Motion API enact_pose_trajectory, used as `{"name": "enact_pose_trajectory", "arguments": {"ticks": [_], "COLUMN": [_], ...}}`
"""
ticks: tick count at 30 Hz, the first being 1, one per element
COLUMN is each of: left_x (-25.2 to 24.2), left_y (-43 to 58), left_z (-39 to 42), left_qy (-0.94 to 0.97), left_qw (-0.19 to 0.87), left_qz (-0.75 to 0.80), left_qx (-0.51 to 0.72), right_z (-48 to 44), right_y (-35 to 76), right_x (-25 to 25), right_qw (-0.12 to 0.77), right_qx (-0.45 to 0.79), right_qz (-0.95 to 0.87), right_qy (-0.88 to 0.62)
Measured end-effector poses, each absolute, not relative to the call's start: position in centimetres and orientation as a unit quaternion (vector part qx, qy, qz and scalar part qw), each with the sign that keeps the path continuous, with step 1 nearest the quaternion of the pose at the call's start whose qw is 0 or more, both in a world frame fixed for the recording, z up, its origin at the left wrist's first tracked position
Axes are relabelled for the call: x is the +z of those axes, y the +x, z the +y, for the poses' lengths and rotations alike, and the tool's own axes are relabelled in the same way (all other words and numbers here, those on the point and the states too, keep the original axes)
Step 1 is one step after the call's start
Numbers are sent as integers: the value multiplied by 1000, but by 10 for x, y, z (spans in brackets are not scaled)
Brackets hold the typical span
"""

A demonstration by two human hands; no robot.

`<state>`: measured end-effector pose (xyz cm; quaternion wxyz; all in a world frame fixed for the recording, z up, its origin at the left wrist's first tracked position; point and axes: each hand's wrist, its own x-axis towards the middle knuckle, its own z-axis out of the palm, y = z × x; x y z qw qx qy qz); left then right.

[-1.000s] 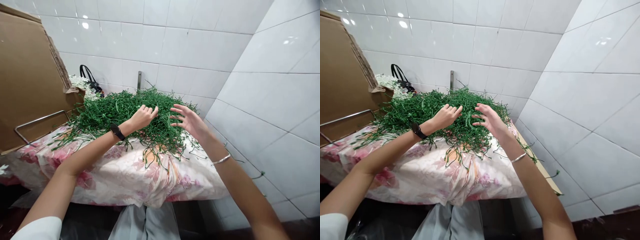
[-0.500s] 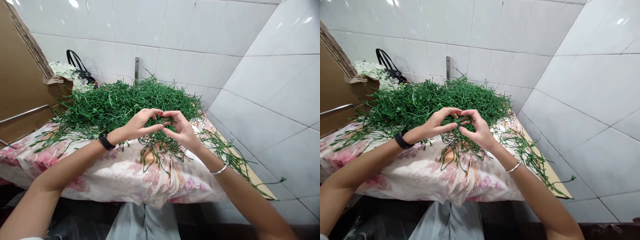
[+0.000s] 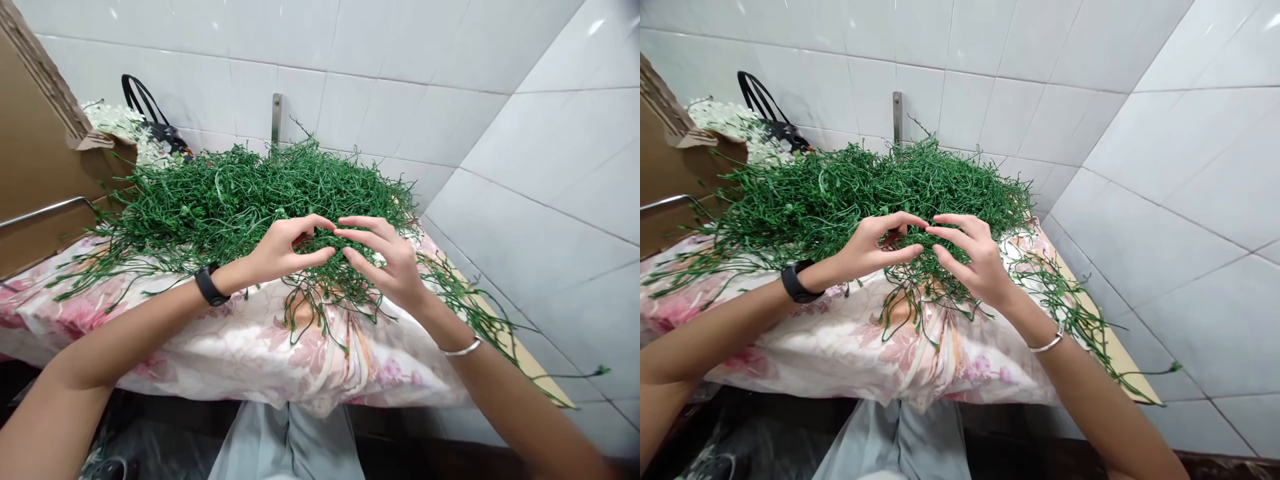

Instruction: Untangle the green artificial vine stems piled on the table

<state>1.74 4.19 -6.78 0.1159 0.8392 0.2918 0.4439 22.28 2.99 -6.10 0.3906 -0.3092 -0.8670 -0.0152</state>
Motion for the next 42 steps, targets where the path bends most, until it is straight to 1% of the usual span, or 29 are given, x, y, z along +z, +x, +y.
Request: {"name": "enact_pose_trajectory", "arguments": {"ticks": [5, 8, 12, 15, 21, 28, 30, 33, 37, 40, 42], "left_x": [-73, -79, -83, -83, -85, -91, -91, -88, -83, -81, -81], "left_y": [18, 18, 19, 20, 24, 25, 26, 27, 25, 25, 25], "left_z": [42, 43, 42, 37, 32, 32, 31, 29, 29, 30, 30], "left_qy": [834, 831, 834, 843, 846, 835, 829, 819, 793, 776, 762], "left_qw": [92, 74, 76, 86, 44, 56, 83, 174, 303, 360, 394], "left_qz": [303, 310, 297, 281, 280, 314, 324, 322, 301, 291, 289], "left_qx": [453, 456, 459, 451, 451, 449, 448, 441, 435, 430, 425], "right_z": [30, 30, 27, 25, 25, 22, 22, 23, 28, 32, 34], "right_y": [222, 219, 216, 215, 214, 215, 215, 216, 215, 217, 220], "right_x": [-63, -68, -75, -77, -75, -78, -78, -77, -77, -80, -82], "right_qw": [365, 347, 368, 390, 423, 443, 436, 425, 409, 401, 389], "right_qx": [-32, -79, -180, -201, -119, 78, 83, 39, -102, -213, -258], "right_qz": [-881, -882, -855, -838, -837, -833, -837, -853, -871, -866, -861], "right_qy": [-300, -309, -318, -326, -328, -321, -320, -300, -251, -209, -200]}}
